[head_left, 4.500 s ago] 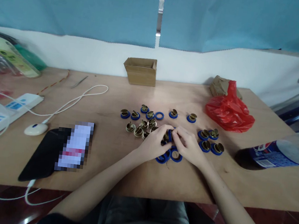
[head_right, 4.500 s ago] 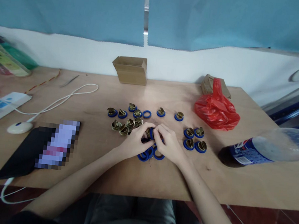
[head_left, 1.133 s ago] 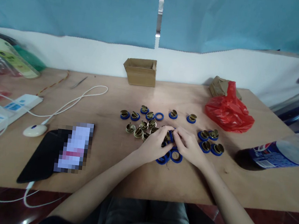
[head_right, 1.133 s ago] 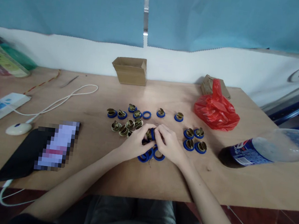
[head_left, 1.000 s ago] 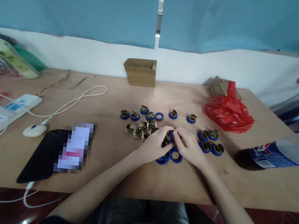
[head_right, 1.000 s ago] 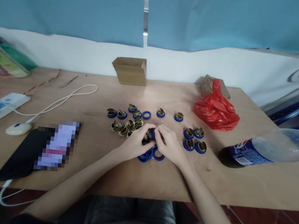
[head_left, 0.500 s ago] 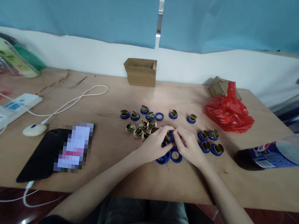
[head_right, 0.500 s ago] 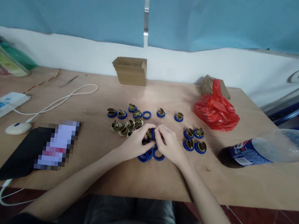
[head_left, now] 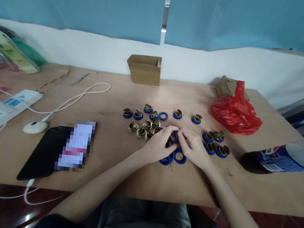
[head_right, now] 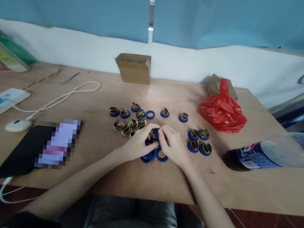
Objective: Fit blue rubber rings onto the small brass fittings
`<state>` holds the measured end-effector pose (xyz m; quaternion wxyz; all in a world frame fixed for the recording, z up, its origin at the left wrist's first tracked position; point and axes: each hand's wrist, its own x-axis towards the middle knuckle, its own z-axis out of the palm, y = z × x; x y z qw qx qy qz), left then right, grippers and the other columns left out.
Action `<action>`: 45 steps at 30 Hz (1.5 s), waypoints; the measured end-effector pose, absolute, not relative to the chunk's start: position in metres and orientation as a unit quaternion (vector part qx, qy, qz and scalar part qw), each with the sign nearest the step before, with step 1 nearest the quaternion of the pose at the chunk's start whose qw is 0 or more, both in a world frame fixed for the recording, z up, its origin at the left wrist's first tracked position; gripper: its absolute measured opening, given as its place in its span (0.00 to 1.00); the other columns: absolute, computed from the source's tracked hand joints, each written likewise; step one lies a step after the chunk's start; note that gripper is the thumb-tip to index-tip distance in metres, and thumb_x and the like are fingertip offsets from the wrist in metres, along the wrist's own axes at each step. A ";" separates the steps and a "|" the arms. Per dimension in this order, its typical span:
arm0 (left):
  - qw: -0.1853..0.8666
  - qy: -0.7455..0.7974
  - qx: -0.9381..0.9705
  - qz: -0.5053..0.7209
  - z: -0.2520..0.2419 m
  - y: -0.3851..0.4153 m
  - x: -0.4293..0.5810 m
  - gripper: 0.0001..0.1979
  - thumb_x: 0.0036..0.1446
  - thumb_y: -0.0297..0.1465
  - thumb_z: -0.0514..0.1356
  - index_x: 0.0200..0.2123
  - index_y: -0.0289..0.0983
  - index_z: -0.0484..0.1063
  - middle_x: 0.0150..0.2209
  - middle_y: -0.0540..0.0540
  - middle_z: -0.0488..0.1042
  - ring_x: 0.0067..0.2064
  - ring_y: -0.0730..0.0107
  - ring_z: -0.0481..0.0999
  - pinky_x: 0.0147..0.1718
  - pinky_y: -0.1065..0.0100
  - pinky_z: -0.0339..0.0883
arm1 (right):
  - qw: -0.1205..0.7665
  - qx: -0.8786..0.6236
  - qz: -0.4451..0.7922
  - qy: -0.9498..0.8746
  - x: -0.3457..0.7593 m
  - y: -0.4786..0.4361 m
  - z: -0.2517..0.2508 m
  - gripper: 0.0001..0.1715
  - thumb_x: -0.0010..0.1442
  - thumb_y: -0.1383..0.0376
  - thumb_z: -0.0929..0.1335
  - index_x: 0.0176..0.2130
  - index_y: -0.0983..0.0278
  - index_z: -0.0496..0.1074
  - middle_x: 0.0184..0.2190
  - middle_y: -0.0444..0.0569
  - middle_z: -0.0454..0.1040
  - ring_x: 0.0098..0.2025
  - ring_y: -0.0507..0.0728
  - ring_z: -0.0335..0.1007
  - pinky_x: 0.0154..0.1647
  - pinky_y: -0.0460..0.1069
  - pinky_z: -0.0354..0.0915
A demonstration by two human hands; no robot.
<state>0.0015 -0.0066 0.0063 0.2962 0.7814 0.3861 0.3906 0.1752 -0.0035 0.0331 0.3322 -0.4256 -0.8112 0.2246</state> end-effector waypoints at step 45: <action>0.299 0.383 0.783 0.388 0.005 -0.007 0.002 0.20 0.59 0.27 0.61 0.53 0.40 0.62 0.51 0.42 0.73 0.49 0.60 0.76 0.49 0.56 0.73 | 0.332 -0.431 0.220 -0.810 0.175 -0.003 0.033 0.17 0.72 0.65 0.59 0.29 0.61 0.60 0.27 0.44 0.64 0.29 0.54 0.63 0.32 0.50 0.57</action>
